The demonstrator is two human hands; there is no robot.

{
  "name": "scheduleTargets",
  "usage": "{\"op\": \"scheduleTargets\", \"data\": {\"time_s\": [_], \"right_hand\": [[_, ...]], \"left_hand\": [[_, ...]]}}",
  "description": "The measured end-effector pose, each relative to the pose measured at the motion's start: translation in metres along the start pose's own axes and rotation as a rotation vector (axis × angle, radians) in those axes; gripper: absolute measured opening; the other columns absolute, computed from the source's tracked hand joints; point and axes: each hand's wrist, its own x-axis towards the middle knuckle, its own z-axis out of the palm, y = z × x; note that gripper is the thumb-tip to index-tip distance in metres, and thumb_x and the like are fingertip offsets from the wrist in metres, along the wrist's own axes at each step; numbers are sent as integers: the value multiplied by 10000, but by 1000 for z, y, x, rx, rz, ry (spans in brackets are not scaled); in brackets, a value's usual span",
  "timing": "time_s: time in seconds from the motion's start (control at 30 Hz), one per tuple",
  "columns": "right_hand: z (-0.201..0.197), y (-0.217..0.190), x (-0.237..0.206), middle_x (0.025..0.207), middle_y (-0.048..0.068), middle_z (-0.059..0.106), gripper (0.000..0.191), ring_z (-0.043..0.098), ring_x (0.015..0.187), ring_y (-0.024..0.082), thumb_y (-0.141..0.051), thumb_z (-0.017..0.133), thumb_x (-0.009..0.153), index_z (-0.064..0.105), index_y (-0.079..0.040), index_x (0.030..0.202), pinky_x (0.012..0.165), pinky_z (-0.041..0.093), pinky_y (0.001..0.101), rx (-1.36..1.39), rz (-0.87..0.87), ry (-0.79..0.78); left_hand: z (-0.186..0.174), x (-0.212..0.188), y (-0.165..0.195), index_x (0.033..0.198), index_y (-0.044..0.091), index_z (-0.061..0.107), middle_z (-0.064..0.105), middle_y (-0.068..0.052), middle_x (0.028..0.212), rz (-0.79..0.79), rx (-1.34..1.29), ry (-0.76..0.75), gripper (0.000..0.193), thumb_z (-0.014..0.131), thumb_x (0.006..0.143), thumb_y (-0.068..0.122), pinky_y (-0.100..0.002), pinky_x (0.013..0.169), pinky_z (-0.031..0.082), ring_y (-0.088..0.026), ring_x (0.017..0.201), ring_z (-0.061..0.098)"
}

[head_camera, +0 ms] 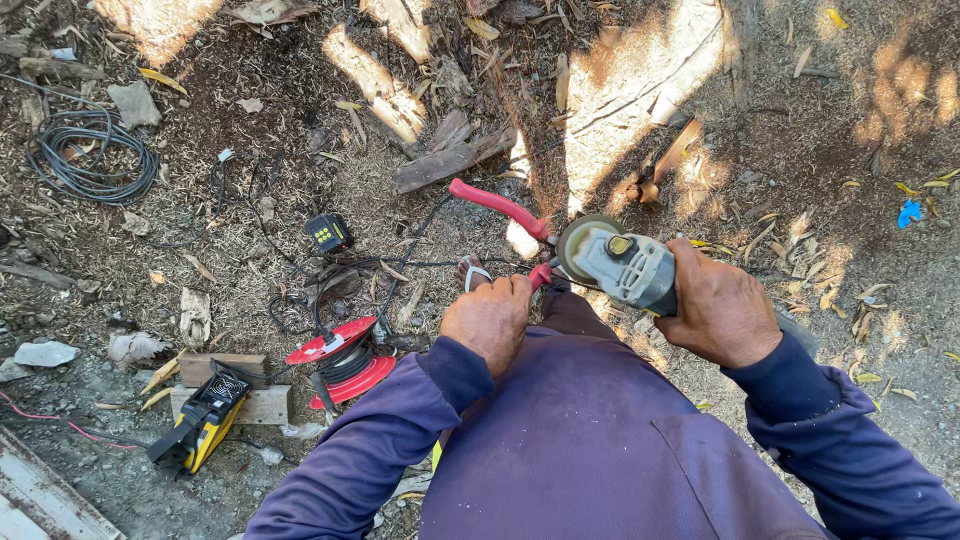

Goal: The person uses an angle grinder to sharpen the jaws of a pair of pliers held in the other hand. The person repeatedly grinds the metal surfaces of the pliers, creating sparks, and then sets the tools down.

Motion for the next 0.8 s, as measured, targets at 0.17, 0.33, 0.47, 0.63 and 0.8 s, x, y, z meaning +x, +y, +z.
{"op": "scheduleTargets", "data": {"time_s": [0.17,0.33,0.47,0.63,0.8], "right_hand": [[-1,-1,1,937,182,705,670,725,863,400,-206,843,640,513,-87,1210,764,590,504,-3,14,3],[0,-1,2,954,171,709,667,726,887,401,-210,842,650,512,-98,1218,795,591,506,-24,52,-53],[4,1,2,962,172,704,671,726,880,400,-191,837,636,511,-85,1212,794,591,511,-22,18,-10],[10,5,4,938,174,708,710,732,857,391,-191,836,637,507,-97,1259,808,593,502,-5,29,-21],[7,18,2,930,206,700,723,717,808,426,-218,855,634,510,-70,1253,745,586,524,3,29,96]], "left_hand": [[2,0,-1,1056,48,597,687,-93,854,-4,-44,16,189,607,909,167,-381,561,587,-248,722,723],[5,-1,-3,1081,18,593,682,-102,834,18,-6,23,246,610,888,169,-371,542,583,-241,693,720],[7,0,-4,1070,38,594,684,-92,841,-2,-34,-3,207,606,914,173,-383,540,578,-246,696,718],[10,1,-4,1093,23,577,685,-105,844,22,-30,20,253,610,887,166,-386,558,584,-254,704,722],[9,2,-7,1001,51,551,695,-133,863,-49,-273,-60,156,586,938,189,-471,595,568,-329,726,713]]}}
